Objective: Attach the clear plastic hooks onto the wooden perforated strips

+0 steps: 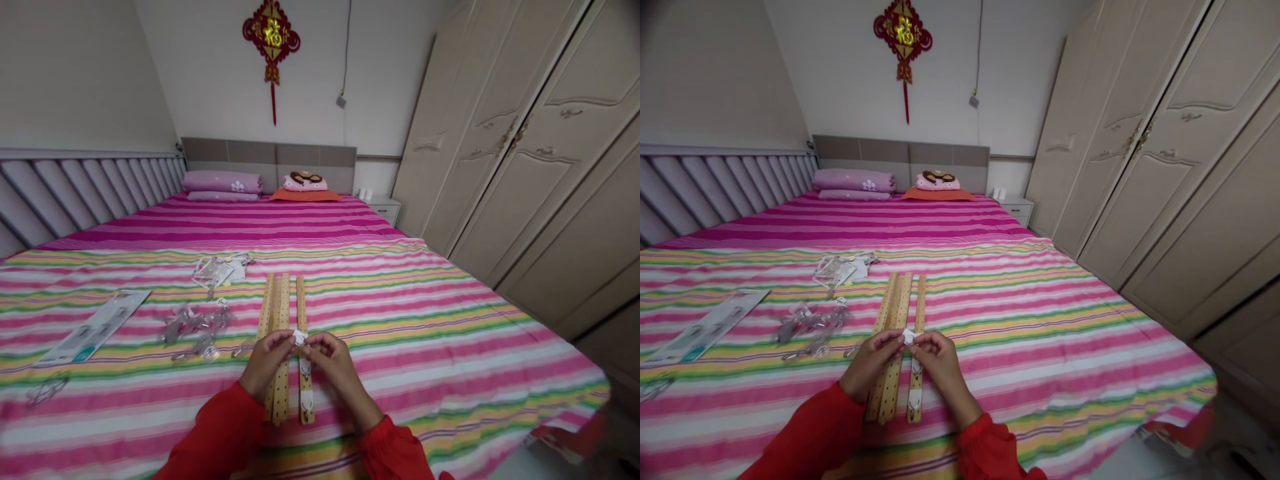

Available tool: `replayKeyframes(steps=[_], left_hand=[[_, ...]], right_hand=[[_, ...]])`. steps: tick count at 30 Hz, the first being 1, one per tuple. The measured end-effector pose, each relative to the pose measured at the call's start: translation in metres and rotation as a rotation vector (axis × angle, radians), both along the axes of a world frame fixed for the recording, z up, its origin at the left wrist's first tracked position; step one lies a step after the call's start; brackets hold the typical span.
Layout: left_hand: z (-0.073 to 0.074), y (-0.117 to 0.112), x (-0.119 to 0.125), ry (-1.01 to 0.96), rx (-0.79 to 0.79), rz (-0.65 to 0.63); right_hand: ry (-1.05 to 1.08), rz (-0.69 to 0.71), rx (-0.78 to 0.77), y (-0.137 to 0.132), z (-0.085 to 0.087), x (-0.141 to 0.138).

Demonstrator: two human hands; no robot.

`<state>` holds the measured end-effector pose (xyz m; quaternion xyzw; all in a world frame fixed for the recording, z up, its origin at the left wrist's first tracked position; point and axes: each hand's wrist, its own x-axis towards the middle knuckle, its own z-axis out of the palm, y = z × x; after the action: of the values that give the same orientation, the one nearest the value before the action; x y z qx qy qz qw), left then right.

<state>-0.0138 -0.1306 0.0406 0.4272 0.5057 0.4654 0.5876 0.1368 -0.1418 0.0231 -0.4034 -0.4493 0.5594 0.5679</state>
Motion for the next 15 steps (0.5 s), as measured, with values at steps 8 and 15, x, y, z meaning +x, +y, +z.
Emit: replayKeyframes(steps=[8,15], left_hand=[[0.014,0.017,0.002,0.166,0.202,-0.168],[0.007,0.05,0.009,0.048,0.128,-0.088]], right_hand=[[0.042,-0.032,-0.003,0.016,0.003,0.006],[0.071,-0.03,-0.098,0.045,0.003,0.005]])
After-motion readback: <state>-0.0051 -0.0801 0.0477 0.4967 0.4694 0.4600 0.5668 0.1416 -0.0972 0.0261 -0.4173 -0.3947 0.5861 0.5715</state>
